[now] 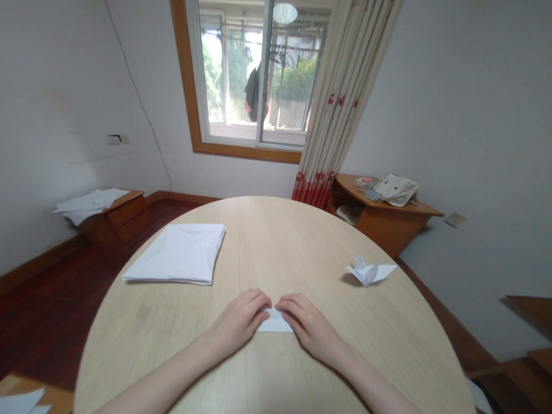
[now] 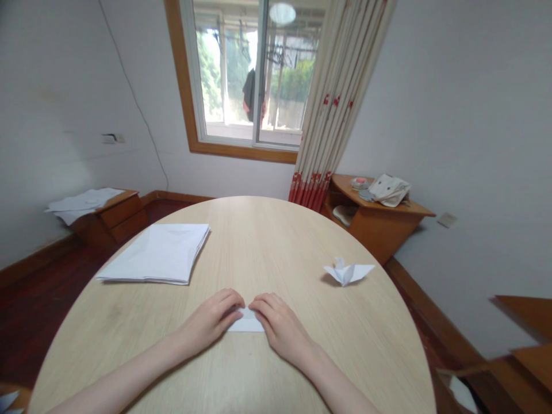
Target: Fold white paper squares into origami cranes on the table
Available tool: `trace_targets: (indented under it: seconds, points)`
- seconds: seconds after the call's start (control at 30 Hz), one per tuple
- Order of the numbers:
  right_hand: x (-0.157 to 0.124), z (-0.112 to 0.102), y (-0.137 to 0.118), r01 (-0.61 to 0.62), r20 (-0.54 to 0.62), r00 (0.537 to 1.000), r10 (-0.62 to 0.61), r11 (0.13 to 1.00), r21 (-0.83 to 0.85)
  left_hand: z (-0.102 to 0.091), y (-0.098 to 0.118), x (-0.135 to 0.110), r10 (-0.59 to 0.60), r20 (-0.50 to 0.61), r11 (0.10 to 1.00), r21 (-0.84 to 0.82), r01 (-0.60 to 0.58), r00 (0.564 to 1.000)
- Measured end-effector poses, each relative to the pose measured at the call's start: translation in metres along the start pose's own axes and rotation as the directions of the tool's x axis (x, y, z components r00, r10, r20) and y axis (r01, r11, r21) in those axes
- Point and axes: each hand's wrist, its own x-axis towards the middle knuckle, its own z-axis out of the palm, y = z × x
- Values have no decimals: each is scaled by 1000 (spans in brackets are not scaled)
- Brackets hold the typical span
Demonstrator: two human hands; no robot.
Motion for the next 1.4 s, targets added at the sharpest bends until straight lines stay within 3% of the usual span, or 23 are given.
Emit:
trace_targets:
  seconds: [0.17,0.47,0.67,0.83,1.13,1.4]
  points:
    - [0,0,0,-5,-2,1000,5,998,-67,1,-2,1,7,-18,1000,31,-7,1000]
    - [0,-1,1,-79,30,996,78,997,24,0,5,-1,-28,13,977,211,25,1000]
    - [-1,2,2,-147,15,989,146,987,63,9,2,-2,-143,-59,978,147,150,988]
    - [-2,4,3,-162,-2,987,163,981,106,9,3,0,-210,-50,969,122,215,976]
    - [-1,1,-2,-127,-23,992,127,992,-11,3,8,0,-144,-56,975,163,152,988]
    - [0,-3,-5,54,-154,986,-66,995,-85,2,8,-1,-48,-151,994,94,63,987]
